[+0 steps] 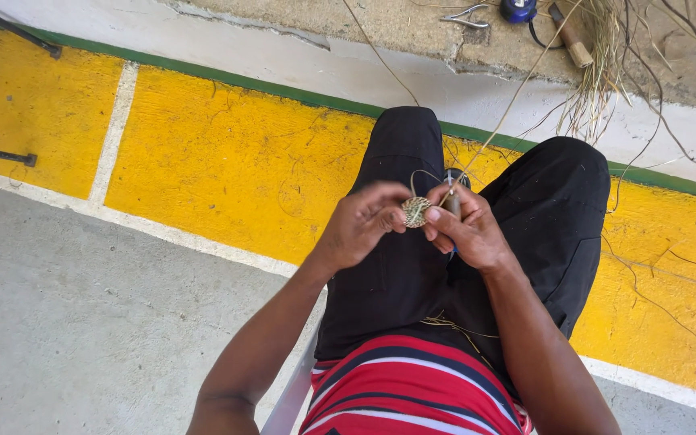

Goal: The person is weaving a small, circular object using thin plant-based fibers.

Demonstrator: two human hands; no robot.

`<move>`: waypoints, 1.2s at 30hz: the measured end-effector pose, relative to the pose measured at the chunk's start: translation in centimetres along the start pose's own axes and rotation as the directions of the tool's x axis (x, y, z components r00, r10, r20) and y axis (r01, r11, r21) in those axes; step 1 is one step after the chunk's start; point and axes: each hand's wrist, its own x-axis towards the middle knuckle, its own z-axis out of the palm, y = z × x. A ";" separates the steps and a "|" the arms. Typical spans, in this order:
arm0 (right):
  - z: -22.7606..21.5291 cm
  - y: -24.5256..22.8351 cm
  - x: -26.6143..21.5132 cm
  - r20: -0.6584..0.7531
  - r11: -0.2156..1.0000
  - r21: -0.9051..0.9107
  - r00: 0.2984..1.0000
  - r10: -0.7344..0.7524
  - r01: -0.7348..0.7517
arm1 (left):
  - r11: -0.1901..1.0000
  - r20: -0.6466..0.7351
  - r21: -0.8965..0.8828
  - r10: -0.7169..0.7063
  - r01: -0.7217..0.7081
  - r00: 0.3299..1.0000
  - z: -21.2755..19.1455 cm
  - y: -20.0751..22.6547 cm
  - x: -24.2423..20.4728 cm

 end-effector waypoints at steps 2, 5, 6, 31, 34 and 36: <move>0.1 0.1 -0.1 0.024 0.963 -0.268 1.000 -0.017 0.023 | 0.931 -0.065 0.364 0.006 0.018 0.998 1.1 0.6 -0.7; 1.5 -0.9 0.5 -0.043 0.866 -0.499 0.999 -0.001 -0.020 | 0.916 -0.193 0.401 0.066 0.018 0.979 1.3 1.3 -0.3; 2.6 -1.7 0.3 -0.035 0.866 -0.499 0.999 -0.005 -0.013 | 0.913 -0.196 0.407 0.072 0.014 0.978 1.0 1.7 0.1; 7.3 0.0 -0.8 -0.135 0.869 -0.478 0.988 0.071 -0.128 | 0.449 -0.090 0.880 0.480 -0.156 0.873 -0.5 -0.1 -0.5; 7.6 -0.1 -0.8 -0.126 0.879 -0.463 0.990 0.061 -0.113 | 0.444 -0.095 0.884 0.475 -0.145 0.875 -0.5 0.0 -0.5; 7.7 -0.3 -0.8 -0.131 0.881 -0.459 0.989 0.064 -0.118 | 0.445 -0.090 0.882 0.479 -0.153 0.873 -0.4 -0.2 -0.4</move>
